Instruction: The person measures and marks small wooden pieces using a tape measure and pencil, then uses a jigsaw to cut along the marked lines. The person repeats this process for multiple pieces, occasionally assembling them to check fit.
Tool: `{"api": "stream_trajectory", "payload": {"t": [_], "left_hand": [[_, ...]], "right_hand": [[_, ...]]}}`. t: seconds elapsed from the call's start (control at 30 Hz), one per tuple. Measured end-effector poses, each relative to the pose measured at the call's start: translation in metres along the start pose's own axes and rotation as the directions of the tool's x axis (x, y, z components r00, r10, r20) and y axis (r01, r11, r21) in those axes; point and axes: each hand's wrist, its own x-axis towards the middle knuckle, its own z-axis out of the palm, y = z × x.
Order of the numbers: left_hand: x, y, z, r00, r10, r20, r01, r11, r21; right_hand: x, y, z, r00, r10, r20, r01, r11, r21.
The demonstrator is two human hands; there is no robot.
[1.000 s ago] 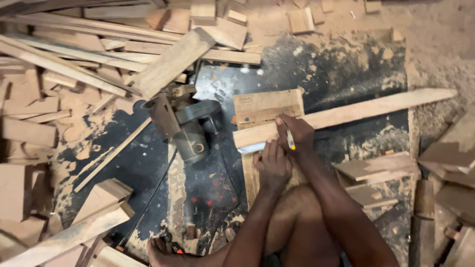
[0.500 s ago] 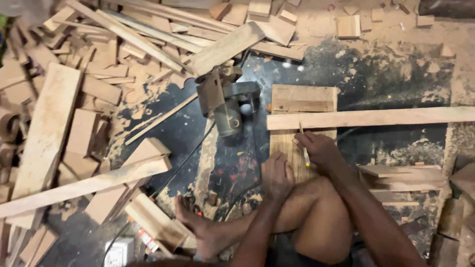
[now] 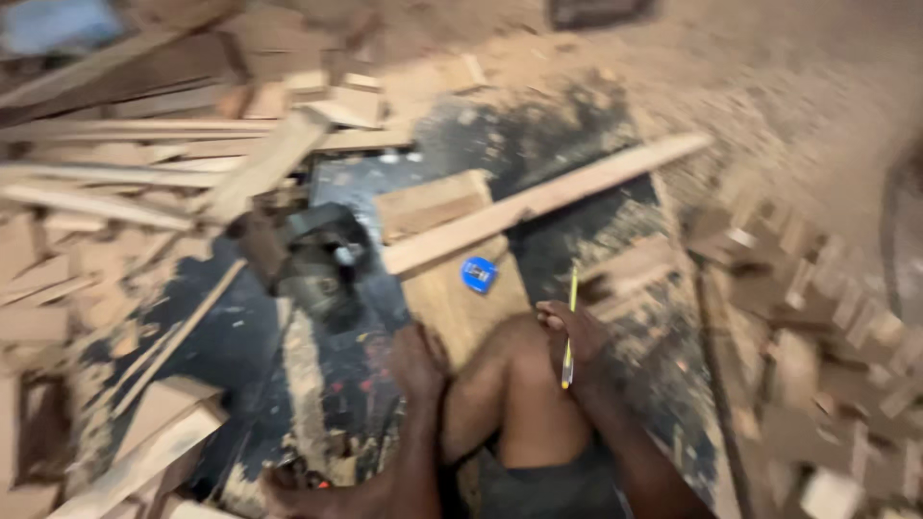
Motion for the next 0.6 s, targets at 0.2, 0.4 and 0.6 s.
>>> {"api": "stream_trajectory", "payload": {"t": [0.2,0.4,0.6], "left_hand": [[-0.003,0.007,-0.009,0.997,-0.061,0.044,0.060,0.998,0.008],[-0.009,0.013,-0.014,0.998,-0.040,0.038,0.041,0.999,-0.019],[-0.010,0.003,-0.017,0.998,-0.025,0.063,0.025,1.000,0.000]], "right_hand": [[-0.106,0.020,-0.063,0.973,0.211,0.092,-0.125,0.821,-0.557],[-0.177,0.032,-0.088,0.713,0.697,0.075,-0.535,0.609,-0.585],[-0.210,0.032,-0.094,0.785,0.555,0.276,-0.325,0.748,-0.579]]}}
